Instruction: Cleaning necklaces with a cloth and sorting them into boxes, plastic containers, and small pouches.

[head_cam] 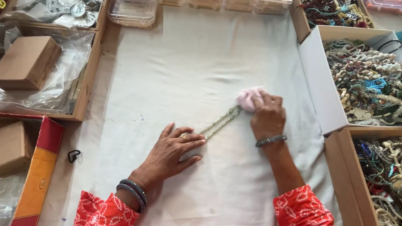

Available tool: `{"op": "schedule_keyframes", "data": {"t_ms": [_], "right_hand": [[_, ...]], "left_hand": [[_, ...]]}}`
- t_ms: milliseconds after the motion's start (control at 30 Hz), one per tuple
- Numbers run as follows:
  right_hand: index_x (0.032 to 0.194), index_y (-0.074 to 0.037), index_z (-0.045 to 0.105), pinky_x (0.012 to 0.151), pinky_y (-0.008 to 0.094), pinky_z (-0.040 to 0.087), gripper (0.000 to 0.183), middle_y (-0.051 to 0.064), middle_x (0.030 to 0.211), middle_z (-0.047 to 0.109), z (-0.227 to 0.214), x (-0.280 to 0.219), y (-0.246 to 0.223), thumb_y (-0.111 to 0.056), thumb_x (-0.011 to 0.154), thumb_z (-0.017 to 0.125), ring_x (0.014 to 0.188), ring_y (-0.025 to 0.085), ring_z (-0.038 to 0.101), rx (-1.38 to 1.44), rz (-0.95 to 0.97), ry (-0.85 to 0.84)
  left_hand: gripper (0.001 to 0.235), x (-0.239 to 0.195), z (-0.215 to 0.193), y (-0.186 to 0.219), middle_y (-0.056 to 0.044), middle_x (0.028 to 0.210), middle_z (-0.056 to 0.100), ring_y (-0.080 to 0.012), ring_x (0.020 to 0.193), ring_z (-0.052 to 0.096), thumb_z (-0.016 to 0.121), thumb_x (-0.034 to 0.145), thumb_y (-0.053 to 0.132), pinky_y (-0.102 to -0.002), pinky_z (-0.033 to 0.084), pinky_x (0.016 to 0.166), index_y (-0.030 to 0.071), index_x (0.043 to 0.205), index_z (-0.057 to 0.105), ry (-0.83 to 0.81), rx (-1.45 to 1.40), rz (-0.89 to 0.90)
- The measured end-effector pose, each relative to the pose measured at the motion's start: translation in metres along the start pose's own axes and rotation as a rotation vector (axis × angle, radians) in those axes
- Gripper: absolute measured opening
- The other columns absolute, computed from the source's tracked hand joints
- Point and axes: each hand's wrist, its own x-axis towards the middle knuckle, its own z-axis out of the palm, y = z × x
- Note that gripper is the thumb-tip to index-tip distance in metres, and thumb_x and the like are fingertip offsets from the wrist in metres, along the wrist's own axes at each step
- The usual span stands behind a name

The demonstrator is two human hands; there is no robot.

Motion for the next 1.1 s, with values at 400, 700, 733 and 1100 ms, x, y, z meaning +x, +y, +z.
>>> {"op": "schedule_keyframes", "data": {"t_ms": [400, 700, 733, 1100], "right_hand": [[0.124, -0.021, 0.072, 0.078, 0.037, 0.059, 0.049, -0.001, 0.131, 0.070, -0.021, 0.001, 0.000, -0.001, 0.080, 0.065, 0.114, 0.023, 0.061, -0.069, -0.168, -0.048], [0.125, -0.012, 0.072, 0.087, 0.037, 0.058, 0.039, 0.009, 0.132, 0.070, -0.041, -0.033, -0.083, 0.000, 0.090, 0.063, 0.110, 0.025, 0.065, 0.361, -0.589, -0.023], [0.125, -0.012, 0.072, 0.087, 0.037, 0.058, 0.039, 0.009, 0.132, 0.070, -0.041, -0.025, -0.069, 0.000, 0.090, 0.063, 0.110, 0.025, 0.065, 0.356, -0.586, -0.025], [0.125, -0.012, 0.074, 0.090, 0.038, 0.058, 0.036, 0.007, 0.125, 0.070, -0.009, -0.018, -0.022, -0.004, 0.091, 0.066, 0.114, 0.027, 0.065, 0.302, -0.201, 0.076]], "left_hand": [[0.043, 0.000, -0.005, -0.002, 0.004, 0.138, 0.065, -0.0222, 0.137, 0.048, 0.071, 0.092, 0.039, -0.061, 0.020, 0.120, 0.021, 0.131, 0.069, 0.007, -0.016, 0.000], [0.039, -0.001, -0.006, -0.008, 0.001, 0.134, 0.067, -0.0242, 0.136, 0.048, 0.072, 0.091, 0.036, -0.061, 0.021, 0.119, 0.021, 0.126, 0.071, -0.013, -0.008, -0.006], [0.039, -0.002, -0.006, -0.008, 0.001, 0.134, 0.067, -0.0242, 0.136, 0.048, 0.072, 0.091, 0.036, -0.061, 0.021, 0.119, 0.021, 0.126, 0.071, -0.013, -0.011, -0.002], [0.030, -0.004, -0.012, -0.012, -0.004, 0.110, 0.074, -0.0228, 0.106, 0.063, 0.076, 0.088, 0.027, -0.043, 0.047, 0.102, 0.010, 0.114, 0.077, 0.185, -0.093, 0.007]]}}
